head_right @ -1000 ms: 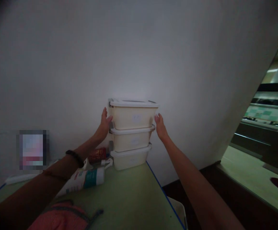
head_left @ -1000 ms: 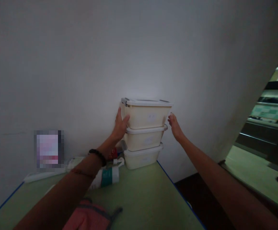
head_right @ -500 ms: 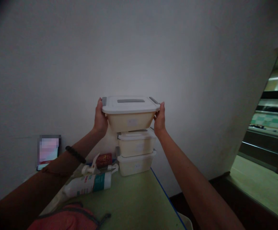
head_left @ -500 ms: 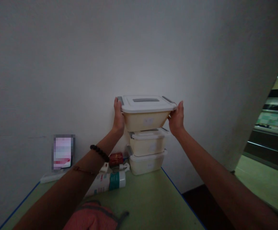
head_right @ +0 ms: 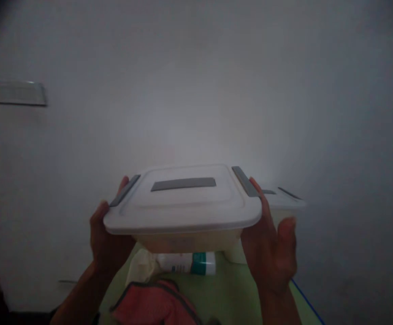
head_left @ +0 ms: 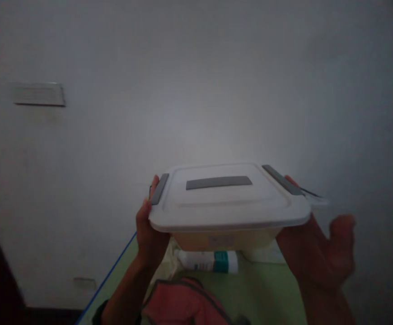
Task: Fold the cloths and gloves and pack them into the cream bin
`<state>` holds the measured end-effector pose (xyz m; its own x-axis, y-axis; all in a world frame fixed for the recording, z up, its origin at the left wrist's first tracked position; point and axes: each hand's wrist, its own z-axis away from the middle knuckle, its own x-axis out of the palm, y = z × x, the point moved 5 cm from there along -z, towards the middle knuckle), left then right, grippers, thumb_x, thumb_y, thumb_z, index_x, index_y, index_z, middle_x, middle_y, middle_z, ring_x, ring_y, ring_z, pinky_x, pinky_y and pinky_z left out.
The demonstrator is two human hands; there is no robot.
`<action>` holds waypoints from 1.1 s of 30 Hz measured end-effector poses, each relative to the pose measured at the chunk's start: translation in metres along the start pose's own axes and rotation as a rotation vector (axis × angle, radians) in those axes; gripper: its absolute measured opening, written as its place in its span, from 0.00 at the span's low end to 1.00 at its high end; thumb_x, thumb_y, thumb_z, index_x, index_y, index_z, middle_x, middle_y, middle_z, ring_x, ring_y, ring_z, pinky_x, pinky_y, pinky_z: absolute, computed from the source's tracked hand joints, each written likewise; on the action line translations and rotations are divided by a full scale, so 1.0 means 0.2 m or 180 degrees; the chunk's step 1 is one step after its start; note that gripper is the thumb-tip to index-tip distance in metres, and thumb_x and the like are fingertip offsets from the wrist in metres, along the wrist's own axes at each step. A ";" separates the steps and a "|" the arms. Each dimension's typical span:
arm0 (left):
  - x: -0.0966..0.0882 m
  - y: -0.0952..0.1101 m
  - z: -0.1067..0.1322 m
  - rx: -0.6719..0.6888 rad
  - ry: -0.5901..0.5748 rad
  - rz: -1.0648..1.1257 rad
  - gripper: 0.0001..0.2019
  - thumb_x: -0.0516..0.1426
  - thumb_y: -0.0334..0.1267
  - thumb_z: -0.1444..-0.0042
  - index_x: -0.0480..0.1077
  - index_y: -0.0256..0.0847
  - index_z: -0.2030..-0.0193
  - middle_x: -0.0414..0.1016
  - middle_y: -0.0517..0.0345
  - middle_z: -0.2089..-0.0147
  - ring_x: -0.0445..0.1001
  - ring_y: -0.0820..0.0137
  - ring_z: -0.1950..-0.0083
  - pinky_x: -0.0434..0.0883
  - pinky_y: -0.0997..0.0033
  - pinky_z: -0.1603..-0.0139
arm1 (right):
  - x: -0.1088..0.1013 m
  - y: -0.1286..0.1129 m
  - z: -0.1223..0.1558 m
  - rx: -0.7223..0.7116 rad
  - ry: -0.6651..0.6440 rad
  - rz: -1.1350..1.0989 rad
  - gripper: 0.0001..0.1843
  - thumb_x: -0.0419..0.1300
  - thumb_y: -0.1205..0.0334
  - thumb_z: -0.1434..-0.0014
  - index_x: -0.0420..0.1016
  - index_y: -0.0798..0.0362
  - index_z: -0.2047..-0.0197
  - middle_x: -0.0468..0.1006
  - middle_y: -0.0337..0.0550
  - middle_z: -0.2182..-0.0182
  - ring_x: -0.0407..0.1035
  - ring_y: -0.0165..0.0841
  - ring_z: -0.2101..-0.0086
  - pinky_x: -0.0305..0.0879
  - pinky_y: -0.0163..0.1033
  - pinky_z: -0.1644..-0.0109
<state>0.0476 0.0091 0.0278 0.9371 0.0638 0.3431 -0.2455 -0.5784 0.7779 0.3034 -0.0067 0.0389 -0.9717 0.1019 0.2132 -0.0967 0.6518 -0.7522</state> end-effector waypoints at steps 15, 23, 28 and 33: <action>-0.36 -0.05 -0.15 -0.1036 -0.0506 -0.1400 0.35 0.56 0.50 0.55 0.63 0.42 0.39 0.74 0.48 0.46 0.78 0.52 0.59 0.75 0.61 0.67 | -0.01 0.23 0.01 0.1681 -0.1439 0.1812 0.43 0.61 0.40 0.53 0.60 0.51 0.38 0.80 0.45 0.77 0.73 0.39 0.78 0.65 0.38 0.82; -0.38 -0.11 -0.08 -0.0861 -0.2160 -0.3887 0.22 0.51 0.53 0.46 0.72 0.44 0.51 0.81 0.51 0.65 0.79 0.58 0.68 0.74 0.64 0.69 | 0.01 0.31 0.09 0.1852 -0.2602 0.2180 0.48 0.60 0.51 0.48 0.41 0.53 0.31 0.77 0.39 0.82 0.71 0.36 0.84 0.67 0.37 0.81; -0.33 -0.05 -0.07 -0.0958 -0.2257 -0.4469 0.24 0.44 0.51 0.40 0.70 0.38 0.48 0.80 0.48 0.56 0.78 0.58 0.57 0.73 0.62 0.55 | 0.04 0.21 0.08 0.1560 -0.2559 0.2732 0.33 0.53 0.53 0.40 0.53 0.50 0.34 0.78 0.39 0.78 0.70 0.29 0.84 0.64 0.30 0.83; -0.32 -0.12 -0.07 -0.1204 -0.2823 -0.4867 0.25 0.40 0.47 0.38 0.70 0.36 0.47 0.74 0.47 0.46 0.73 0.60 0.47 0.67 0.65 0.45 | 0.09 0.30 0.08 0.1813 -0.3068 0.3087 0.26 0.47 0.51 0.37 0.64 0.55 0.40 0.76 0.41 0.78 0.68 0.27 0.84 0.60 0.28 0.85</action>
<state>-0.0101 0.0303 -0.0060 0.1740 -0.1749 -0.9691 0.9507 -0.2268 0.2117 0.2774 0.0222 -0.0121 -0.4479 -0.3599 -0.8185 0.8103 0.2237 -0.5417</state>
